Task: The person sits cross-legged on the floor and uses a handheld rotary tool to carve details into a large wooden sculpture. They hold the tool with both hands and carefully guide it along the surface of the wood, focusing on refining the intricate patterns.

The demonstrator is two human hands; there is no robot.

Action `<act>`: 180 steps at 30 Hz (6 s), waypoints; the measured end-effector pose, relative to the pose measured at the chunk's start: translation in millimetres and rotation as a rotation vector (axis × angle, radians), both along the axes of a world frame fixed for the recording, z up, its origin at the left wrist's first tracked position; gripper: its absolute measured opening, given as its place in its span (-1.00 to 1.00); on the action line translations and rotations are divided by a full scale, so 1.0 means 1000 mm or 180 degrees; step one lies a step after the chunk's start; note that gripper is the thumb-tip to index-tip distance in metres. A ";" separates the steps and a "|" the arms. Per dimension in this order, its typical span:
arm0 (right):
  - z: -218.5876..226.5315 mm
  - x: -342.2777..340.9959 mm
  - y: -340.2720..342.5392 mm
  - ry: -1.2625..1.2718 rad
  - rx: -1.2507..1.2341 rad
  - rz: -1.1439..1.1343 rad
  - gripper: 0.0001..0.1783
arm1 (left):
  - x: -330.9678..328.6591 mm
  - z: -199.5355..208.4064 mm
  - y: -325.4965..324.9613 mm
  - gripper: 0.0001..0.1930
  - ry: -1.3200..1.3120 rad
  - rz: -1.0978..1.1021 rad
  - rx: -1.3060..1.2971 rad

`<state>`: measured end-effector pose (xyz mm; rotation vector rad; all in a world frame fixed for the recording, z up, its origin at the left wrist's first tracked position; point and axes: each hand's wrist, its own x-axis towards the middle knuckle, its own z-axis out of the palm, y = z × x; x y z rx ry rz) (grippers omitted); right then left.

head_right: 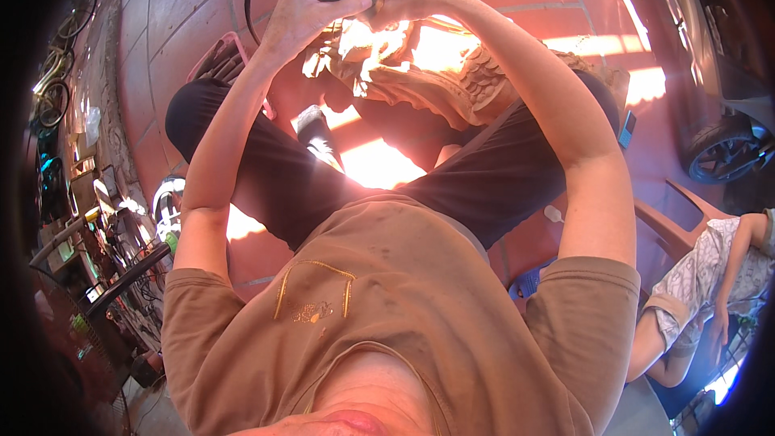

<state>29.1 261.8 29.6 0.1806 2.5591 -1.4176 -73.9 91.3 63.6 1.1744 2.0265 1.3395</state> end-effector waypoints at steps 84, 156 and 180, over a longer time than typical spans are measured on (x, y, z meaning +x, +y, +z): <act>-0.015 0.005 0.012 -0.0145 -0.0311 -0.0256 -0.57 | -0.002 0.004 0.029 -0.46 0.0419 0.0025 -0.0146; -0.014 0.003 0.000 0.0406 0.0324 -0.0501 -0.56 | -0.007 0.010 0.025 -0.55 -0.0230 0.0014 -0.0160; -0.027 0.012 -0.004 0.0375 0.0270 -0.0803 -0.51 | -0.006 0.006 0.029 -0.46 0.0356 -0.0070 -0.0405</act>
